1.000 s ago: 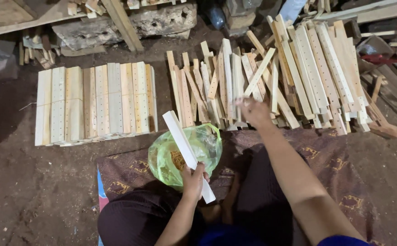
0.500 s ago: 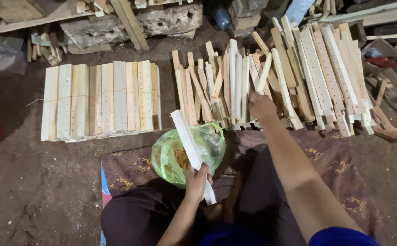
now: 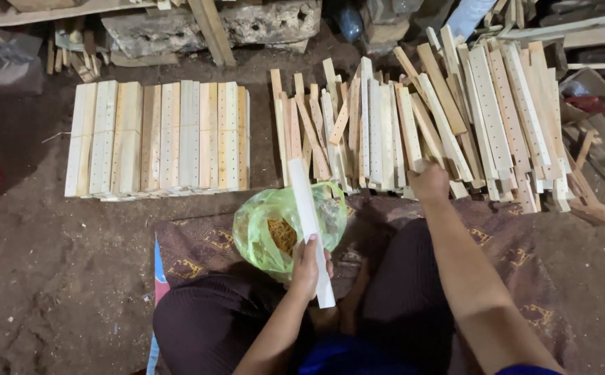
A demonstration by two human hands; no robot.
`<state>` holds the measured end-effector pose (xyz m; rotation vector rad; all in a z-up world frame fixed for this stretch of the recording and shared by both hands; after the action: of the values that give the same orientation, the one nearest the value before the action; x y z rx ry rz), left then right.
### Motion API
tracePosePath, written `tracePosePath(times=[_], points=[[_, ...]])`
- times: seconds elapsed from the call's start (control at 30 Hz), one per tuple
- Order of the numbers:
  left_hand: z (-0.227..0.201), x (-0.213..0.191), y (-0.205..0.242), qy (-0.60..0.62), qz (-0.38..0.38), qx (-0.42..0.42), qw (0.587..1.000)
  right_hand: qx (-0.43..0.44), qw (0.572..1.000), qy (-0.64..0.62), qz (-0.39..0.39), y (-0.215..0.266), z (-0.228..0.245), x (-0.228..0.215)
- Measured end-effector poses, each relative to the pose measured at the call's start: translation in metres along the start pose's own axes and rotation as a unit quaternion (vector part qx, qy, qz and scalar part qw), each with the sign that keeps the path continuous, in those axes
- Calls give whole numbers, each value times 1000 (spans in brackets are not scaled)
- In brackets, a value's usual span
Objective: The person is threading string through holes in wooden slats to tie them together into organized bundles.
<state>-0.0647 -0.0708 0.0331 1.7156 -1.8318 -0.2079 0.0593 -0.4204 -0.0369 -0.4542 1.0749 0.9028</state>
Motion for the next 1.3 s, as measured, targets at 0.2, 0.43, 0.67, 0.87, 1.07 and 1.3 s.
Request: tracePosePath(times=[0.2,0.43,0.67,0.87,1.07,1.3], points=[[-15,6,0,-15,-1,29,999,-7,912,-401,-82,91,-6,-13],[-39,19,18,-41,-108,56,992,-41,873,-481,62,274,94,-62],[-27,-4,28,71,-51,79,993,-214,899,-355,140,317,104,-45],[-27,-9,42,122,20,165,979,-281,892,-341,96,326,112,-41],[-25,-15,39,193,45,107,974,-328,880,-335,84,330,118,-48],[-18,-11,42,246,81,84,962,-315,867,-373,95,328,118,-52]])
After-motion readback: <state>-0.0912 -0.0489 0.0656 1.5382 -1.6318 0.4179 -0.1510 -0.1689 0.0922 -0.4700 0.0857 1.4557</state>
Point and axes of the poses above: each hand's wrist, its own y-axis away from the middle knuckle, its own x-axis out of the palm, z = x × y, the point moved 1 cm from there along -y, towards the middle knuckle, and after that the axes turned 3 degrees about -x, right-handed, at the moved point
